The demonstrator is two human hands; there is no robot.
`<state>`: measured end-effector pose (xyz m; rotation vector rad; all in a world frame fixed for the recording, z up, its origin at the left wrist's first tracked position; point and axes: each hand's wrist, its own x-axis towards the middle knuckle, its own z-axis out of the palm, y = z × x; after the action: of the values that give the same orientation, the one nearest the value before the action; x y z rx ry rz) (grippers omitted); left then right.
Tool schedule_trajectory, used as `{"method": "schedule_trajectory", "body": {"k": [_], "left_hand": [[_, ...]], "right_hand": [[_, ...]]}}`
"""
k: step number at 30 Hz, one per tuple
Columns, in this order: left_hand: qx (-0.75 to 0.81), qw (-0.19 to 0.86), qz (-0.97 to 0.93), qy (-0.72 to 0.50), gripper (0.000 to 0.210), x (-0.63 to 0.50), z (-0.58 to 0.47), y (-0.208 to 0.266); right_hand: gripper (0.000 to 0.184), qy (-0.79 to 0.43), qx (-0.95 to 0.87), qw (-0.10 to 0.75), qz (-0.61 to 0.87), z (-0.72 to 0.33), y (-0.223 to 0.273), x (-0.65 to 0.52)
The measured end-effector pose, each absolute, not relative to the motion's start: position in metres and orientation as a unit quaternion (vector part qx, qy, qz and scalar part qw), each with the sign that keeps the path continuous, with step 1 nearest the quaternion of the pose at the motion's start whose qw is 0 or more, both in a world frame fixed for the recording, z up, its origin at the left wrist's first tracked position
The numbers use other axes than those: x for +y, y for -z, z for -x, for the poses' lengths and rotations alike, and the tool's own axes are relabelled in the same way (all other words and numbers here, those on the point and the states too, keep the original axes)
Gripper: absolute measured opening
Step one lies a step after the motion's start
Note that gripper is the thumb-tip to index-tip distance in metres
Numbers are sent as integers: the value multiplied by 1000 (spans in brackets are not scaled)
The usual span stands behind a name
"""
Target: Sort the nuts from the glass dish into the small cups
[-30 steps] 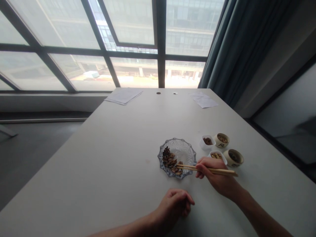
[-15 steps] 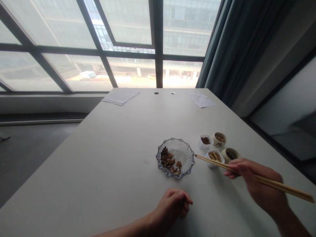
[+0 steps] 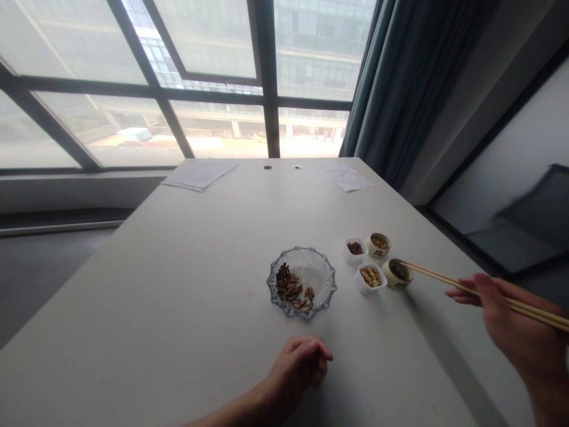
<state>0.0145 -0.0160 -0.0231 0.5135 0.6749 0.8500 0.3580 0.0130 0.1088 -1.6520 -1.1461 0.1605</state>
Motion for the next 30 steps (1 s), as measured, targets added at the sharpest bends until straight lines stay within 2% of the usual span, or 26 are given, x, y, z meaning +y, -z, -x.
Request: {"method": "schedule_trajectory", "body": {"k": [3, 6, 10, 13, 20, 30], "left_hand": [[314, 826, -244, -401, 41, -16, -15, 24], [314, 828, -243, -397, 41, -17, -15, 23], [316, 829, -243, -392, 44, -17, -16, 20], [316, 828, -246, -392, 47, -16, -16, 20], [312, 832, -248, -387, 49, -15, -15, 21], [311, 836, -241, -383, 49, -15, -15, 19]], "right_hand": [[26, -70, -495, 552, 668, -342, -116, 11], [20, -146, -559, 556, 598, -311, -115, 12], [26, -308, -689, 477, 450, -254, -99, 23], [32, -357, -735, 430, 384, -219, -85, 35], [31, -381, -765, 382, 352, -198, -68, 50], [35, -378, -728, 423, 384, -195, -60, 44]]}}
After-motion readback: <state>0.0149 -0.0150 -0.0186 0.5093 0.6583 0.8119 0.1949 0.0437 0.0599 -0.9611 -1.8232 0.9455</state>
